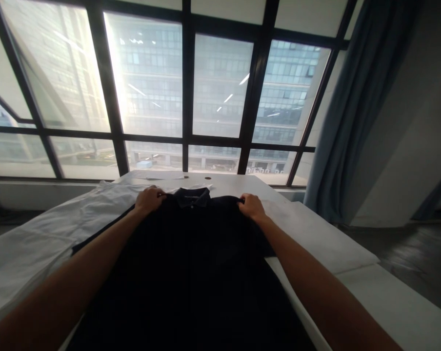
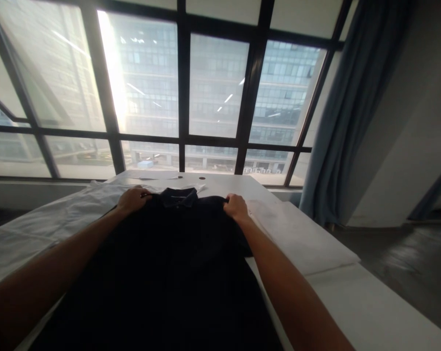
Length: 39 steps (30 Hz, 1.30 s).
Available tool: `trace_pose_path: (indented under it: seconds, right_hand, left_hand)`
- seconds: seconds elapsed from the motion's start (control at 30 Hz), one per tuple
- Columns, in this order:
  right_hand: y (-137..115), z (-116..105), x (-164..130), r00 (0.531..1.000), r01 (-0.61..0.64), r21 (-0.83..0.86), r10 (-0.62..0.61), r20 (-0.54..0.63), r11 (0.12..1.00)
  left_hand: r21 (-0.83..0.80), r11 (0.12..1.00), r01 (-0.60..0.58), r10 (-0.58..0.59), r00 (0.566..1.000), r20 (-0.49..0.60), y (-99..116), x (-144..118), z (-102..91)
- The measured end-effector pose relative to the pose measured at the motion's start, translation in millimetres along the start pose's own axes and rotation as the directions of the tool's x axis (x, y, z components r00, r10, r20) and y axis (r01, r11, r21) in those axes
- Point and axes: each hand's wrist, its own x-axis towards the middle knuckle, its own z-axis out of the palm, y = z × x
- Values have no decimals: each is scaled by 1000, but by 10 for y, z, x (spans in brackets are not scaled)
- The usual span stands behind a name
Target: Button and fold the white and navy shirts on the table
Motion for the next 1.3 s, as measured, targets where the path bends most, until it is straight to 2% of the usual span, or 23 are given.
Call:
trace_pose_path:
  seconds: [0.1, 0.23, 0.33, 0.4, 0.5, 0.57, 0.63, 0.7, 0.77, 0.83, 0.97, 1.1, 1.17, 1.23, 1.3]
  right_hand:
    - [-93, 39, 87, 996, -59, 1, 59, -68, 998]
    - [-245, 214, 29, 984, -146, -106, 155, 87, 984]
    - [-486, 283, -146, 984, -21, -151, 47, 174, 988]
    - [-722, 298, -288, 976, 98, -72, -82, 202, 993]
    - [-1095, 331, -480, 942, 179, 100, -200, 270, 979]
    - [-1280, 377, -574, 910, 187, 154, -230, 346, 970]
    - [-1387, 432, -634, 873, 174, 168, -231, 430, 970]
    - [-1429, 477, -660, 855, 150, 168, -213, 473, 974]
    - [-1436, 501, -657, 852, 128, 170, -196, 485, 977]
    - [-1433, 502, -634, 831, 95, 176, -176, 528, 980]
    - [-1408, 473, -576, 738, -58, 221, -108, 667, 974]
    - [-1324, 469, -580, 742, -215, 335, -70, 667, 918]
    - [-1273, 478, -603, 725, -315, 380, -38, 688, 870]
    - [-1233, 486, -625, 704, -379, 412, -30, 709, 829]
    - [-1199, 501, -642, 726, -372, 480, -73, 684, 795]
  left_hand:
    - [20, 998, 64, -63, 996, -56, 114, 166, 27]
    - [30, 992, 123, -125, 990, 72, 330, 127, 226]
    - [-16, 1000, -12, 15, 980, 199, 527, -104, 313]
    - [-94, 991, -99, 122, 951, 284, 638, -301, 333]
    - [-202, 974, -99, 170, 912, 374, 715, -597, 382]
    - [-252, 963, -90, 179, 918, 354, 700, -774, 448]
    - [-283, 952, -118, 197, 943, 268, 657, -915, 523]
    - [-289, 942, -169, 229, 955, 189, 617, -1002, 570]
    - [-287, 936, -203, 264, 946, 189, 600, -1025, 569]
    - [-287, 937, -198, 273, 929, 248, 609, -993, 527]
    - [-294, 950, -108, 226, 886, 406, 676, -853, 441]
    - [-332, 942, -38, 204, 852, 482, 770, -728, 454]
    - [-333, 942, 39, 157, 826, 542, 820, -682, 462]
    - [-345, 923, 169, 94, 770, 631, 864, -654, 459]
    - [-387, 866, 318, 50, 714, 699, 891, -653, 459]
